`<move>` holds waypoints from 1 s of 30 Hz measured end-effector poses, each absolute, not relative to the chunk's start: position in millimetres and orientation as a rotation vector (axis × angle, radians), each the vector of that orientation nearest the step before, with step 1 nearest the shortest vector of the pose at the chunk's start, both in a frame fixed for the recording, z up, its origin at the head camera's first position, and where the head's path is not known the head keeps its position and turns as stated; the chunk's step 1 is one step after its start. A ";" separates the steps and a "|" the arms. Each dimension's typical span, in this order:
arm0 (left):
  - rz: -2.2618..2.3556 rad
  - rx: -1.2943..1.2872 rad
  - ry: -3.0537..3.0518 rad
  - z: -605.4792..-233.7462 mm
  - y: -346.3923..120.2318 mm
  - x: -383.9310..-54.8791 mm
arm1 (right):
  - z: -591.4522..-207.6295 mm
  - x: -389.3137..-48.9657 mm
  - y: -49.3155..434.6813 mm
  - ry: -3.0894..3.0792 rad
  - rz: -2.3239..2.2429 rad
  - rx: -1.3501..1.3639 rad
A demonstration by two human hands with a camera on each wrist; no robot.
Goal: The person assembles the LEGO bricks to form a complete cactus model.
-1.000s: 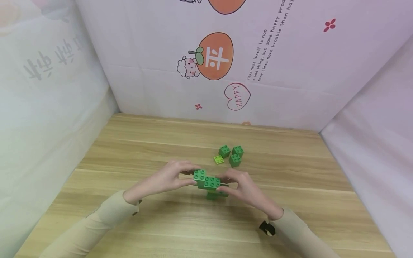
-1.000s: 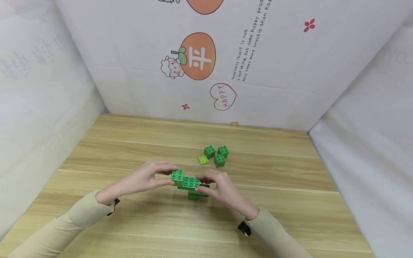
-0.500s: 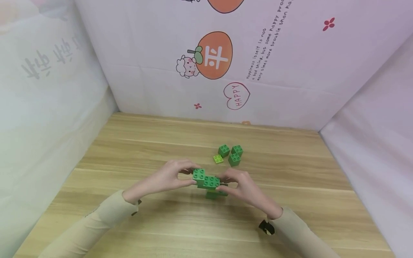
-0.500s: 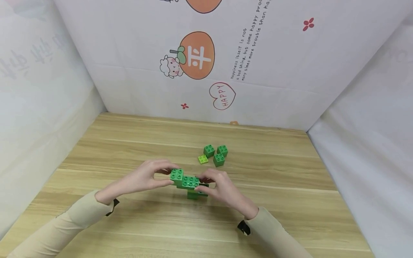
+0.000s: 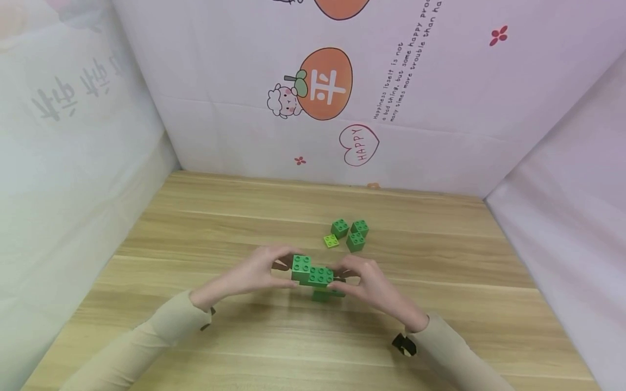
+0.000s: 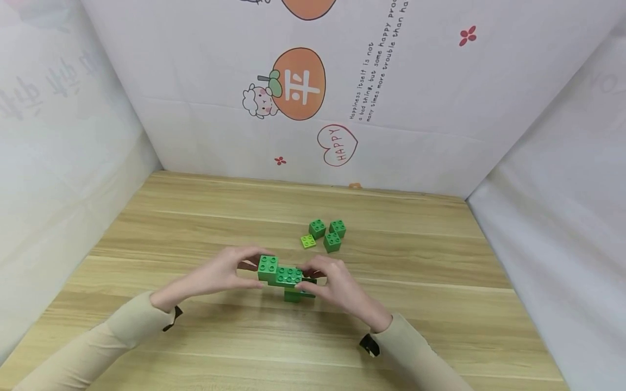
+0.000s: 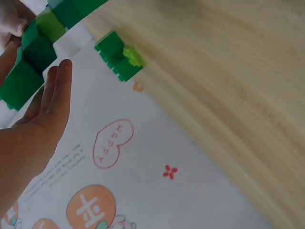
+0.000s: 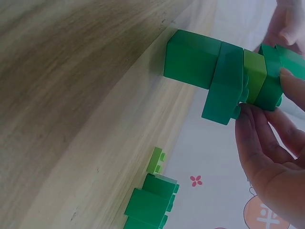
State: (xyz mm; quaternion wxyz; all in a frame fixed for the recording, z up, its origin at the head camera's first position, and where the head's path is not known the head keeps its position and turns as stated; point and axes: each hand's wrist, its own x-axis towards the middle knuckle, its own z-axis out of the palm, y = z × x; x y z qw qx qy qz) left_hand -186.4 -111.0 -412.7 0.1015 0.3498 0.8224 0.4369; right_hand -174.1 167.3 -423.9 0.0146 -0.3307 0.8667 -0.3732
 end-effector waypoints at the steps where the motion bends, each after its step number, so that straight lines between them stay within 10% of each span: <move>1: 1.302 1.006 2.412 -416.4 -110.2 -187.0 | -423.8 -174.0 167.2 2.696 -1.161 -1.026; 30: 1.509 0.646 2.277 -453.7 -78.7 -184.6 | -423.3 -174.7 169.6 2.707 -1.147 -1.038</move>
